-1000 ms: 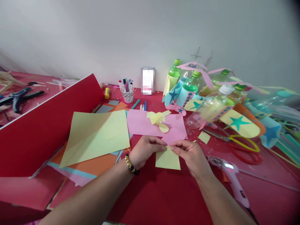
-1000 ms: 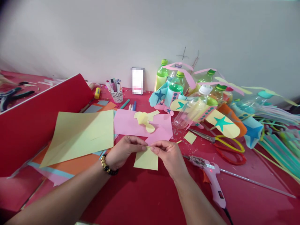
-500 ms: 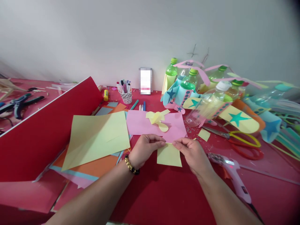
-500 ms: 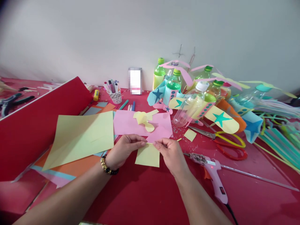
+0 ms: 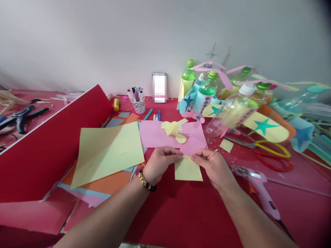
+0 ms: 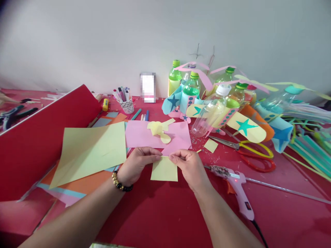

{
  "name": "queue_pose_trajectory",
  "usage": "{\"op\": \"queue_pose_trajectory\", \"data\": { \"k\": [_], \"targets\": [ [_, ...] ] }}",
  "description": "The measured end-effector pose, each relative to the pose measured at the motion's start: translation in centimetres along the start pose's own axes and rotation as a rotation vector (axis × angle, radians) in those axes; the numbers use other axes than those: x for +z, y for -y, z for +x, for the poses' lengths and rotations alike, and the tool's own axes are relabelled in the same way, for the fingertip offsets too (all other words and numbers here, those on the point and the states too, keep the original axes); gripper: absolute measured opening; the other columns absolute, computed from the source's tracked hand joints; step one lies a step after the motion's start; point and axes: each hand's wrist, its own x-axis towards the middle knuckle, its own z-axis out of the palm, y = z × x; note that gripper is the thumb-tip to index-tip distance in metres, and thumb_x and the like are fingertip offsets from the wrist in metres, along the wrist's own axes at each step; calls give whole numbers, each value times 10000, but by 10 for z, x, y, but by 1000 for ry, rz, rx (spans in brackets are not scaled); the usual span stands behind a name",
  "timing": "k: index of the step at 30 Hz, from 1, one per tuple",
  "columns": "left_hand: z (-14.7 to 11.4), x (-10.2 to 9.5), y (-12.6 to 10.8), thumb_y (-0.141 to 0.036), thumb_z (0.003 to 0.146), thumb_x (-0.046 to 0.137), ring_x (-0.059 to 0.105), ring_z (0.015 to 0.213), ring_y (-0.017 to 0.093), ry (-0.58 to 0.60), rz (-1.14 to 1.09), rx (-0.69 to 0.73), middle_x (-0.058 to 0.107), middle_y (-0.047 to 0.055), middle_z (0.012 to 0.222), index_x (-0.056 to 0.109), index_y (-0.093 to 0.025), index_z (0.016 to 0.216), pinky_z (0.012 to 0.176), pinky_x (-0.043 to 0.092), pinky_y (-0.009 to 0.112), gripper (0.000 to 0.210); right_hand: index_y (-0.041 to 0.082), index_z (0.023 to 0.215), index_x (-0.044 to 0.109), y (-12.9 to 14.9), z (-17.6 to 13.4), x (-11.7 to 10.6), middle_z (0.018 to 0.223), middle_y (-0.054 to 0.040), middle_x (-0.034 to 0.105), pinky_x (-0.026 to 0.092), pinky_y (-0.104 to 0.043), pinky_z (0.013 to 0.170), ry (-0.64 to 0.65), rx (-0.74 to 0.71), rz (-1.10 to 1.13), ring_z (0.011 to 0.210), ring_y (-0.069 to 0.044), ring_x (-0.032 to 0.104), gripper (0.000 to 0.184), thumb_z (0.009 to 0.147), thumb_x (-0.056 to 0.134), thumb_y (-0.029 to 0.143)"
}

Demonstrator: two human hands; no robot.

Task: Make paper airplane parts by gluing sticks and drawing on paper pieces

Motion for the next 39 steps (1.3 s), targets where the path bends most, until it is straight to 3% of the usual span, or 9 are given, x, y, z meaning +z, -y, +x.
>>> {"op": "queue_pose_trajectory", "data": {
  "k": [15,22,32,39],
  "targets": [
    [-1,0,2,-216,604,842,625,679,113,-13,118,91,730,19,720,769,-154,731,705,503,207,159,206,749,742,3,2,-2,713,-2,719,485,-273,690,9,2,35,690,-139,607,152,683,792,333],
    [-1,-2,1,-445,754,756,678,802,214,113,165,62,759,85,874,784,-145,898,736,529,293,333,198,794,742,3,1,-4,738,-24,728,512,-305,687,6,-14,-5,707,-173,642,197,711,779,373],
    [2,-1,4,-366,658,835,665,773,181,35,150,50,757,66,867,777,-153,860,753,528,284,300,208,778,741,4,0,-5,727,-9,731,499,-289,686,10,-11,-1,702,-161,641,186,707,781,376],
    [2,-3,7,-434,750,762,643,689,162,65,170,64,744,66,800,762,-140,823,663,510,260,304,196,778,738,9,-1,-2,730,-29,733,517,-313,691,6,-1,1,717,-190,663,209,704,774,388]
  ]
}}
